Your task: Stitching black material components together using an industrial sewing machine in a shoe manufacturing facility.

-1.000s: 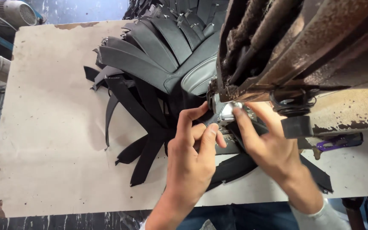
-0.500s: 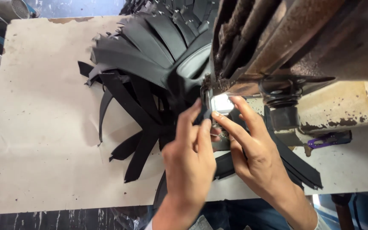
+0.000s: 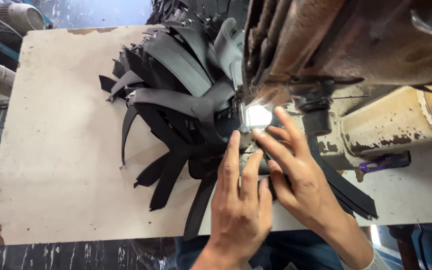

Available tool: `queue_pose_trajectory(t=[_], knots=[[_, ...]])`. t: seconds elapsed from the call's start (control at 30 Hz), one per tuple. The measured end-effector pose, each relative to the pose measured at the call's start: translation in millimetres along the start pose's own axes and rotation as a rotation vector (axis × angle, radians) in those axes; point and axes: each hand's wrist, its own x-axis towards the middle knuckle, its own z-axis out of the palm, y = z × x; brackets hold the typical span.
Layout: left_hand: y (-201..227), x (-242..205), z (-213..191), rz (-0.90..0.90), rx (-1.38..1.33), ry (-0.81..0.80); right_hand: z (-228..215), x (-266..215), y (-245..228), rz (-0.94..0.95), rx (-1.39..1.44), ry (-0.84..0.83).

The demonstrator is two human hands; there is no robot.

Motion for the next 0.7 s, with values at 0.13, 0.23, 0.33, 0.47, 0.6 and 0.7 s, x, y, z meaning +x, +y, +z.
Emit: queue_pose_trajectory(t=[0.13,0.23,0.33,0.47,0.6,0.7], knots=[[-40.8,-35.9,11.9,0.096,0.094,-0.005,-7.0,-44.2,45.4,0.129,-0.138,0.091],[-90.1,-66.4,15.8,0.040,0.335,-0.167,-12.6,-82.3,102.2,0.367,-0.325,0.038],[-117.6,-73.8,11.8,-0.070,0.549,-0.275,-22.0,-109.7,143.7,0.449,-0.471,0.043],[-126.3,-75.5,16.8,-0.170,0.440,-0.172,-31.9,-105.9,137.7,0.641,-0.383,0.027],[-124.5,-69.5,15.3,-0.146,0.419,-0.148,-29.9,-101.1,112.8,0.483,-0.377,0.240],[-125.0,-68.7,13.7,-0.151,0.422,-0.140,-22.9,-116.9,126.1,0.310,-0.535,0.291]])
